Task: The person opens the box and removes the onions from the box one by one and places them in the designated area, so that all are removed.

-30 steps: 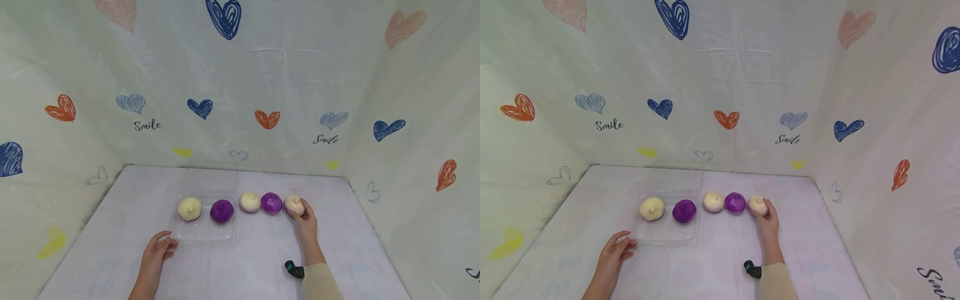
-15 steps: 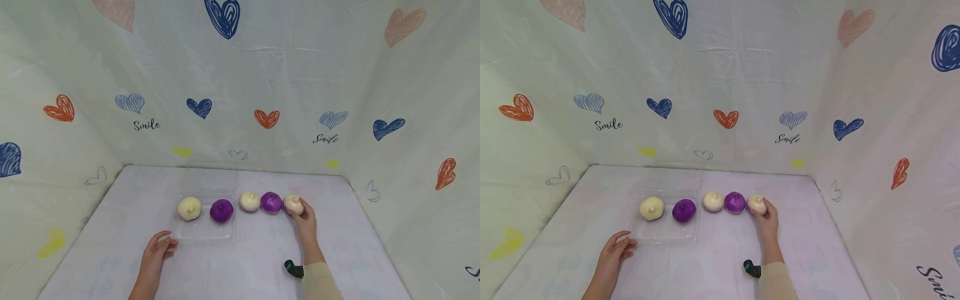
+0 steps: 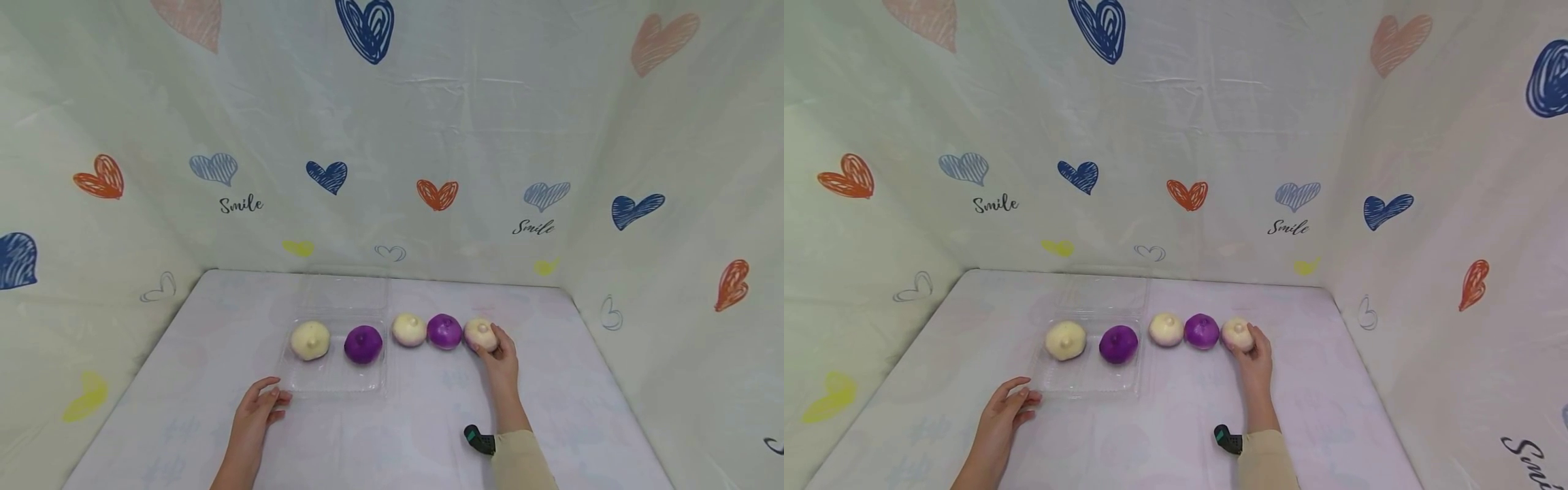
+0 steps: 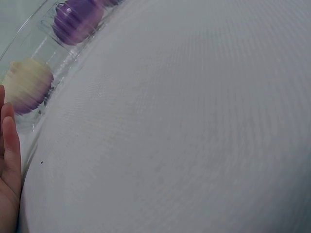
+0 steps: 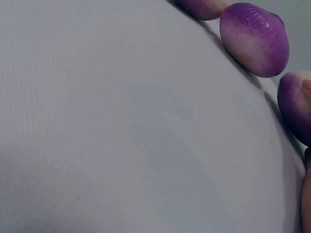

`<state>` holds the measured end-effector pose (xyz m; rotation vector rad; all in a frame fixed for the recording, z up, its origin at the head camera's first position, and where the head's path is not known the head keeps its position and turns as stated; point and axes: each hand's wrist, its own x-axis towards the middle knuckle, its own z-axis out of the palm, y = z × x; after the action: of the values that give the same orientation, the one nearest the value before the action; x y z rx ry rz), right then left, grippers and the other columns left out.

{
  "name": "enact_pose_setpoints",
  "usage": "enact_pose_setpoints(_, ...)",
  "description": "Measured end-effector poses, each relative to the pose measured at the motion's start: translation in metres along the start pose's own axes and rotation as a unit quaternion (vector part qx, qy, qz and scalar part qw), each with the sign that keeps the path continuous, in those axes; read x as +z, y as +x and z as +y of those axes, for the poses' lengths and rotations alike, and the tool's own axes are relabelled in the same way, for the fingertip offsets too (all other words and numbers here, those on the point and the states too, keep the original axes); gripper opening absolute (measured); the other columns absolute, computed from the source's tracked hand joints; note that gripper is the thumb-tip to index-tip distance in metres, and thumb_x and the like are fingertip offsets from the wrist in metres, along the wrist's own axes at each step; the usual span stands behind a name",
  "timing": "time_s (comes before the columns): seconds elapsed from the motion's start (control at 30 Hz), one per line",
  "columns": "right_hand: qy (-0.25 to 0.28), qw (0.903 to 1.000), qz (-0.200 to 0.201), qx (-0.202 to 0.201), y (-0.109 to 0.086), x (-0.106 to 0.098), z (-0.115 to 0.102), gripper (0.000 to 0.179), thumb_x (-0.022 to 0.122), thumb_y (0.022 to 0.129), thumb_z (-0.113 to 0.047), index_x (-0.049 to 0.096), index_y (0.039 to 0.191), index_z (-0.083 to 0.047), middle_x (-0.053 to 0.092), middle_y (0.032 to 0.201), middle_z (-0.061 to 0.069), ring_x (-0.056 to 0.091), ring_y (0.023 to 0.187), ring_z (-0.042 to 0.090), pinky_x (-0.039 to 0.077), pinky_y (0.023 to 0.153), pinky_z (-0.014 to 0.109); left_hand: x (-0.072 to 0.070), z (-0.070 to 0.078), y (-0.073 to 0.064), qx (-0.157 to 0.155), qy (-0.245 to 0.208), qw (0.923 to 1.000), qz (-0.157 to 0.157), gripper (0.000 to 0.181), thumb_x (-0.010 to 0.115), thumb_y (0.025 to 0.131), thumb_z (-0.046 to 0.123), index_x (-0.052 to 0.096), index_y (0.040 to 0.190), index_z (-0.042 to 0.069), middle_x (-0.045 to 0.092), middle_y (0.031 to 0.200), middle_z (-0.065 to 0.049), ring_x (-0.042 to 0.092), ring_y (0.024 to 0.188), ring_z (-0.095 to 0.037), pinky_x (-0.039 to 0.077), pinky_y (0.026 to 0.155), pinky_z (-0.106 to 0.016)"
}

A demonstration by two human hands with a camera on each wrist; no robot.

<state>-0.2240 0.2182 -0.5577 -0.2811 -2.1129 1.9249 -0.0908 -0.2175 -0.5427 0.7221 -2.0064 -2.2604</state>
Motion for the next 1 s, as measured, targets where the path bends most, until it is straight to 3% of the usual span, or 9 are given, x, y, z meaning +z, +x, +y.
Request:
enact_pose_setpoints(0.17,-0.027,0.9996,-0.002,0.002,-0.0004,-0.0010,-0.0001,0.062,0.070,0.086,0.005,0.044,0.142,0.000,0.035,0.148,0.020,0.035,0.136,0.035,0.032,0.110,0.032,0.0005,0.0004,-0.0008,0.001,0.001,1.0000,-0.001,0.032,0.050,0.103,0.017,0.045,0.132,0.003,0.069,0.085,0.007,0.063,0.084,-0.007,0.050,0.072,-0.022)
enact_pose_setpoints(0.6,-0.044,0.9989,0.004,-0.016,-0.0012,-0.0007,0.0038,0.064,0.073,0.083,0.004,0.044,0.141,0.003,0.039,0.143,0.023,0.038,0.133,0.037,0.033,0.109,0.038,-0.0010,-0.0016,-0.0002,0.000,-0.001,1.0000,-0.010,0.034,0.051,0.103,0.021,0.045,0.132,0.005,0.069,0.086,0.007,0.063,0.086,-0.008,0.050,0.074,-0.022)
enact_pose_setpoints(1.0,-0.045,0.9988,-0.013,0.015,-0.0011,-0.0005,0.0017,0.074,0.075,0.083,-0.001,0.037,0.147,-0.004,0.032,0.148,0.020,0.035,0.134,0.034,0.029,0.111,0.042,-0.0002,0.0015,-0.0013,-0.002,0.007,0.9999,-0.009,0.034,0.048,0.104,0.019,0.044,0.135,0.005,0.069,0.086,0.009,0.062,0.086,-0.007,0.050,0.074,-0.022)
